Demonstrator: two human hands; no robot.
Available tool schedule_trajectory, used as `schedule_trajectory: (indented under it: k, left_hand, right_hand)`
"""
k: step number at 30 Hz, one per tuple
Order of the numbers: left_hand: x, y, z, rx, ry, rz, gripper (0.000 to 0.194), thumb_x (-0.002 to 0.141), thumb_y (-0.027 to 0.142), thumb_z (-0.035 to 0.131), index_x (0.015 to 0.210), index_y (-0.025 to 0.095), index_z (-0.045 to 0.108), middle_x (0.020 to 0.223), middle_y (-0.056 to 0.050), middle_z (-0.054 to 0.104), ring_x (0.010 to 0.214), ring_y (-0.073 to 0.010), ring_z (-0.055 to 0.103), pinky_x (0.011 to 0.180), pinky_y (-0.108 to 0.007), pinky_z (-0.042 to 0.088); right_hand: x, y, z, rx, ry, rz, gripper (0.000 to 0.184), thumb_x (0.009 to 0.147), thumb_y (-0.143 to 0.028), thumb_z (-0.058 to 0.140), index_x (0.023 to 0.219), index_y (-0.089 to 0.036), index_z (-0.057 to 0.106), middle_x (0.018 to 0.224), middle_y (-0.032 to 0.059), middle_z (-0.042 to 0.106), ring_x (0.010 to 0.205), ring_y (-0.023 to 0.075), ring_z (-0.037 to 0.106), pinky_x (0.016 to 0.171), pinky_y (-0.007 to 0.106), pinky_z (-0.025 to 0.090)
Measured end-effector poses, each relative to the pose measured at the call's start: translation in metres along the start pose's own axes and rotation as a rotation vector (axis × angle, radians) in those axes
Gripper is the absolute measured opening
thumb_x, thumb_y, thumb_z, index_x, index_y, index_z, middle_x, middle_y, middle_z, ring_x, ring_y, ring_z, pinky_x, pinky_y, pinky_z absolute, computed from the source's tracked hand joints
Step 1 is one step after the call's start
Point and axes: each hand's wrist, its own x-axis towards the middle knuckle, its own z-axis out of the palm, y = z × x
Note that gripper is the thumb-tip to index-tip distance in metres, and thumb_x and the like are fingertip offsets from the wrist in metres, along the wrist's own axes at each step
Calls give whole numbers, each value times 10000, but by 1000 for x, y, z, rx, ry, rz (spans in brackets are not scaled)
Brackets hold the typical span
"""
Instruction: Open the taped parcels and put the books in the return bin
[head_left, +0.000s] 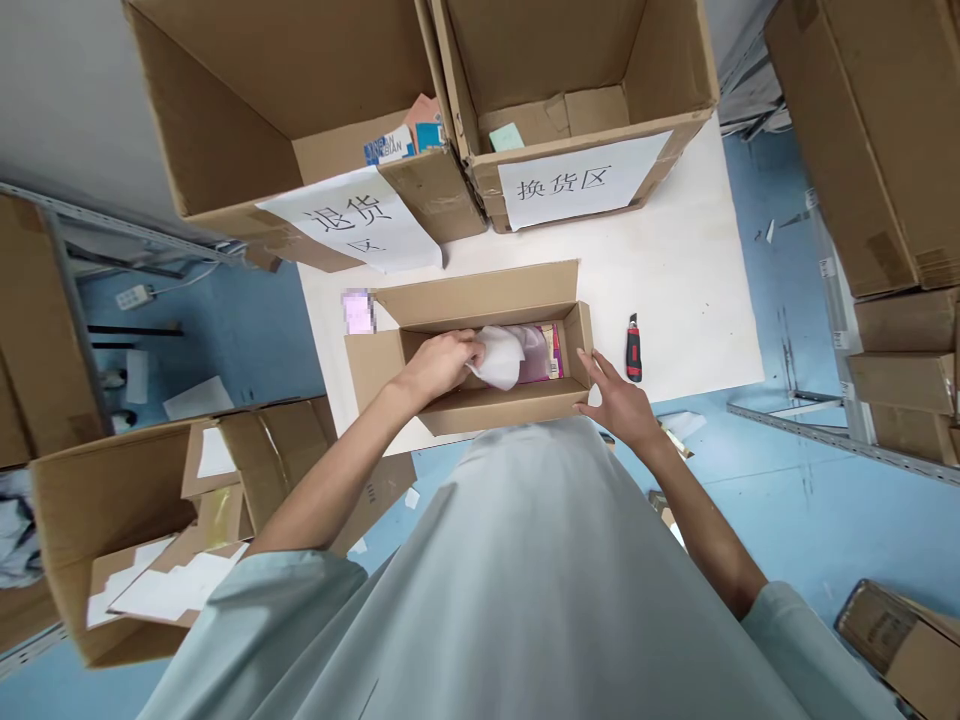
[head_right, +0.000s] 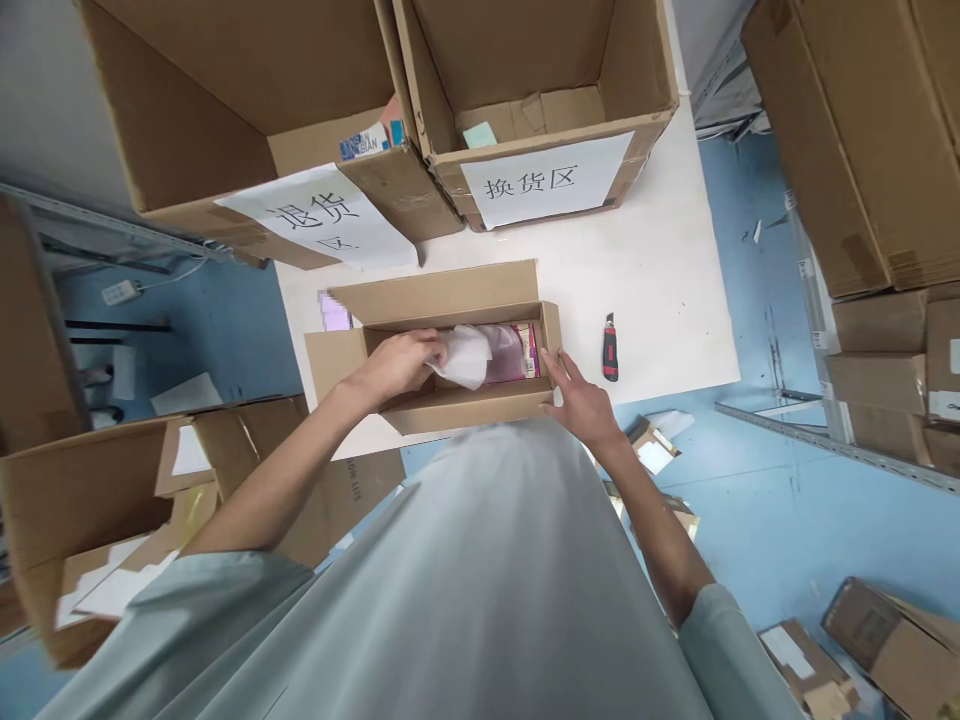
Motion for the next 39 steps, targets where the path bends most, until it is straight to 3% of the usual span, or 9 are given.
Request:
schedule_trajectory:
  k: [10, 16, 21, 24, 27, 31, 34, 37, 39]
  left_hand:
    - [-75, 13, -81, -289, 402, 10, 171, 967, 223, 615, 972, 236, 786, 1087, -52, 777, 910, -211, 731, 772, -308, 537]
    - [-85, 27, -99, -584, 609, 105, 201, 1045, 319, 725, 867, 232, 764, 945, -42, 767, 880, -191, 710, 795, -318, 545]
    - [-78, 40, -100, -930, 677, 198, 417, 975, 470, 898, 747, 221, 653, 884, -33, 734, 775, -156, 659, 714, -302, 527]
    - [-61, 55, -100, -1104, 726, 126, 541, 917, 595, 925, 745, 222, 572, 888, -22, 704, 746, -159, 641, 658, -301, 518]
    - [-37, 76, -99, -1022, 777, 10, 403, 1011, 539, 804, 830, 236, 611, 961, -29, 718, 865, -194, 695, 759, -337, 587]
    - [-3, 108, -91, -743, 806, 41, 163, 1036, 315, 713, 896, 230, 718, 1022, -47, 742, 987, -218, 716, 900, -370, 606]
    - [19, 129, -82, -661, 761, 157, 134, 1002, 249, 732, 876, 216, 760, 1007, -48, 752, 920, -210, 716, 810, -333, 577]
    - [34, 142, -82, -702, 684, 247, 90, 997, 224, 721, 968, 209, 804, 1014, -44, 786, 891, -199, 732, 793, -315, 581]
    - [37, 146, -87, -761, 648, 261, 223, 1012, 226, 704, 1204, 226, 819, 1181, -60, 818, 1016, -212, 768, 916, -337, 620]
  right_hand:
    - [1, -2, -5, -18, -25, -7, 1069, 1020, -427, 791, 1867, -477, 140, 1910, 60, 323, 1062, 347, 855, 849, 491, 714]
    - [-13, 2, -35, 83, -51, -59, 999, 1019, -426, 795, 1858, -423, 253, 1910, 125, 306, 1097, 344, 845, 920, 528, 716]
    - [-12, -11, -72, 402, 213, -140, 1211, 934, -513, 883, 1873, -401, 125, 1867, 141, 382, 1311, 395, 763, 1032, 587, 692]
    - [-1, -34, -78, 646, 201, -278, 1290, 821, -629, 961, 1842, -306, 240, 1673, 178, 615, 1318, 388, 753, 1077, 564, 680]
    - [6, -60, -80, 807, 209, -363, 1251, 791, -668, 977, 1785, -274, 326, 1492, 171, 737, 1330, 379, 752, 1091, 535, 675]
    - [1, -75, -88, 888, 467, -373, 1522, 771, -628, 1005, 1841, -332, -36, 1792, 202, 462, 1600, 374, 562, 1174, 532, 632]
    - [-4, -61, -93, 783, 630, -335, 1270, 893, -501, 895, 1853, -348, 78, 1867, 155, 330, 1661, 379, 483, 1210, 548, 609]
    - [0, -27, -97, 558, 751, -226, 674, 986, -327, 708, 1647, -322, 581, 1631, 118, 608, 1472, 378, 657, 1131, 549, 647]
    - [10, 2, -103, 454, 835, -149, 467, 1014, -269, 609, 1465, -295, 726, 1481, 116, 691, 1363, 359, 715, 1075, 528, 663]
